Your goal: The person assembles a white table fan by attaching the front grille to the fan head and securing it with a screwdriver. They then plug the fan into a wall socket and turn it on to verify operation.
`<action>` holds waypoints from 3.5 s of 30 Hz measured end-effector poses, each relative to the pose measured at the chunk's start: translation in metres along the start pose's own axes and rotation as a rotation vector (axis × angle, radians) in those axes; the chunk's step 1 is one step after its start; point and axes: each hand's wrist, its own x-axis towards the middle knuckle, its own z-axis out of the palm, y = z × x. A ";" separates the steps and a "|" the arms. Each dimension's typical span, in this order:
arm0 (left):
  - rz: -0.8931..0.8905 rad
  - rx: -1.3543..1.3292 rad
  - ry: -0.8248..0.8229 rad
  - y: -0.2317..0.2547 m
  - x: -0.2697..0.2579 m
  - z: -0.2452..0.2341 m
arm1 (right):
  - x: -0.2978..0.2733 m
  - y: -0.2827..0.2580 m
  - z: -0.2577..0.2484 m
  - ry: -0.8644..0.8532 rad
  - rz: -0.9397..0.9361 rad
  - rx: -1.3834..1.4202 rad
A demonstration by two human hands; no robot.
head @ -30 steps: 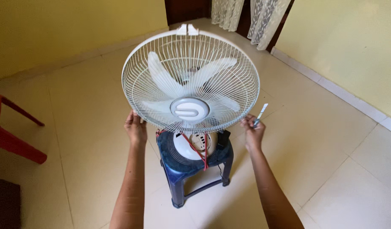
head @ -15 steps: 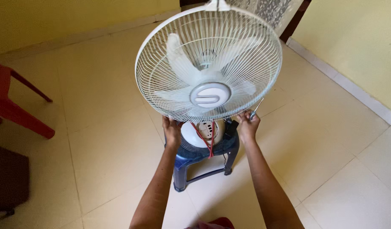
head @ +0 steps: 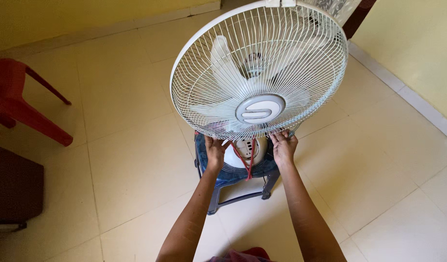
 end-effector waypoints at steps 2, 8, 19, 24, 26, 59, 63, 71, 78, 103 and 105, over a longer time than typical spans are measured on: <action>0.011 -0.009 -0.001 -0.003 0.004 -0.002 | 0.000 0.000 0.001 0.030 0.001 -0.047; -0.027 0.037 0.161 0.008 0.011 -0.003 | -0.006 -0.010 0.007 0.047 -0.105 -0.100; 0.390 0.455 -0.087 0.218 0.067 0.045 | 0.052 -0.188 0.056 -0.098 -0.588 -0.319; 0.354 0.318 -0.182 0.230 0.070 0.055 | 0.053 -0.188 0.062 -0.018 -0.573 -0.351; 0.395 0.321 -0.220 0.231 0.074 0.053 | 0.048 -0.191 0.067 -0.018 -0.567 -0.345; 0.453 0.900 -0.536 0.337 0.124 0.173 | 0.003 -0.200 0.080 -0.024 -0.604 -0.384; 0.539 0.951 -0.549 0.332 0.137 0.166 | 0.003 -0.198 0.079 -0.017 -0.606 -0.378; 0.283 1.024 -0.546 0.356 0.121 0.195 | 0.005 -0.272 0.142 -0.097 -0.883 -0.741; 0.368 0.993 -0.639 0.351 0.121 0.226 | 0.022 -0.308 0.246 -0.455 -0.886 -0.809; 0.283 0.289 -0.325 0.256 0.125 0.053 | 0.013 -0.283 0.254 -0.349 -0.877 -0.616; 0.194 0.053 -0.308 0.231 0.132 0.033 | 0.014 -0.283 0.253 -0.338 -0.868 -0.618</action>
